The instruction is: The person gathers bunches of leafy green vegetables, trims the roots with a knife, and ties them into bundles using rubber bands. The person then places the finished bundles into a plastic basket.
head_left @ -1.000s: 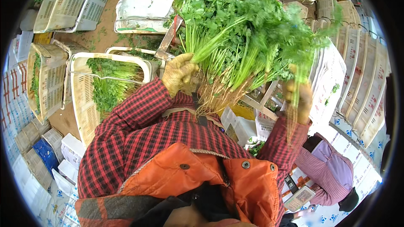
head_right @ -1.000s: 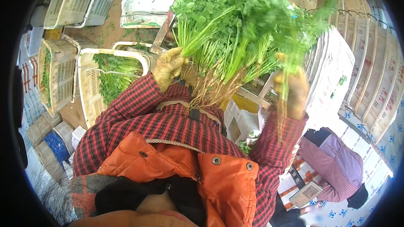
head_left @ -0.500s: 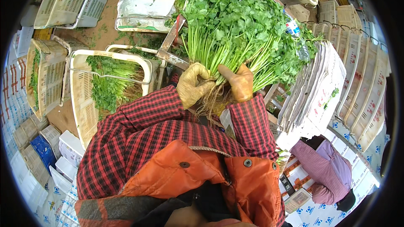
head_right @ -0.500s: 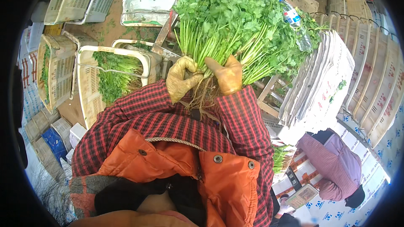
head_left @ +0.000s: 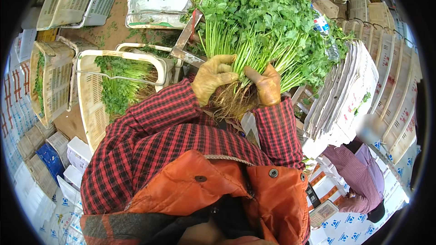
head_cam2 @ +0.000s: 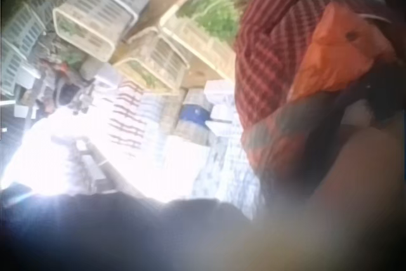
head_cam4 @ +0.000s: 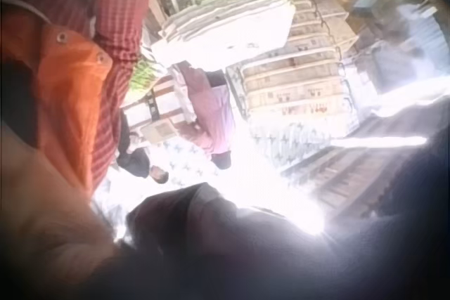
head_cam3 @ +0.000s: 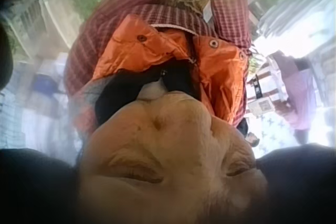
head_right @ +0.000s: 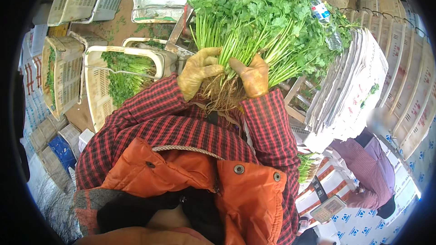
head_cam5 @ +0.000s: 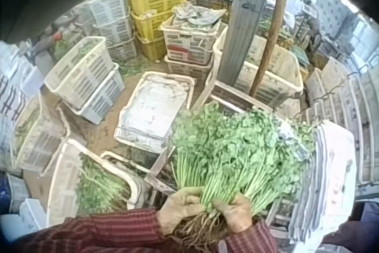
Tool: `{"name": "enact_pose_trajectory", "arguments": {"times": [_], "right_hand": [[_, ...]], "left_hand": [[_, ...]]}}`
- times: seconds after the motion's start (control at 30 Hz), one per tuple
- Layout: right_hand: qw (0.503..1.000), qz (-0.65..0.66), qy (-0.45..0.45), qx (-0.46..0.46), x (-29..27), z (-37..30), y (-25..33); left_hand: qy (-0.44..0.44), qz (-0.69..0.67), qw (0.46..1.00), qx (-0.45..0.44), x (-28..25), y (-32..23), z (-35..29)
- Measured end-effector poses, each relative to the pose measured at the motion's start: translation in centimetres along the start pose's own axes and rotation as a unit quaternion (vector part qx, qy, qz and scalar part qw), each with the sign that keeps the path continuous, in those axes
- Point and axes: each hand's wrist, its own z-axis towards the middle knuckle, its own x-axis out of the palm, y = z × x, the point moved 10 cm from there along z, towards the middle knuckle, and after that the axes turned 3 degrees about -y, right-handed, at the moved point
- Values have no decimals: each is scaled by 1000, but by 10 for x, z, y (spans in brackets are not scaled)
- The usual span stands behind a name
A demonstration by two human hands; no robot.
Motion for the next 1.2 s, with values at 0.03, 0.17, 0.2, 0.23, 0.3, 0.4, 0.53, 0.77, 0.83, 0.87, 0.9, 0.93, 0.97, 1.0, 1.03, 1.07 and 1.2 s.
{"name": "enact_pose_trajectory", "arguments": {"times": [0.03, 0.17, 0.2, 0.23, 0.3, 0.4, 0.53, 0.77, 0.83, 0.87, 0.9, 0.93, 0.97, 1.0, 1.03, 1.07, 1.2], "right_hand": [[1000, -11, 1, 4, 0, 0, 2], [1000, -10, 6, 16, 1, -3, 2], [1000, -1, 12, 16, 3, -5, 6], [999, -27, 21, 19, 2, -3, 1], [1000, -8, 16, 18, 3, -4, 0], [985, -167, 32, 3, 6, 1, -7], [981, -188, 45, -33, 21, -7, 13], [1000, 21, -2, -4, 7, -14, 0], [939, -338, 47, -35, 17, 0, 14], [949, -314, -32, 9, 3, -6, 13], [924, -381, 25, -4, 18, 0, 15], [924, -379, 47, -1, 14, -1, 11], [926, -374, 62, 6, 8, -5, 7], [951, -304, 50, 16, -4, -7, 2], [970, -237, 40, 18, -6, 0, 0], [979, -171, 47, 97, -5, -6, -2], [997, -59, 57, 11, -8, -9, 28]], "left_hand": [[0, -7, 1000, 6, 2, 1, 1], [10, 61, 998, 19, 1, -3, 4], [6, 94, 995, 44, 3, -7, 3], [3, 126, 990, 70, 4, -12, 1], [-10, 132, 987, 94, 1, -11, 1], [-18, 71, 991, 111, 2, -16, -1], [-5, 5, 992, 123, 3, -17, 0], [-51, 219, 959, 175, 12, -20, 1], [-79, 195, 962, 176, 5, -17, 5], [-72, 158, 965, 197, -9, -13, 10], [-104, 164, 959, 206, -13, -18, 6], [-130, 171, 954, 210, -17, -21, 3], [-105, 163, 956, 221, -21, -16, 10], [-84, 154, 956, 233, -31, -10, 20], [-59, 171, 957, 228, -45, -9, 35], [-72, 167, 961, 211, -38, -16, 24], [-162, 196, 954, 159, -43, -39, -6]]}}
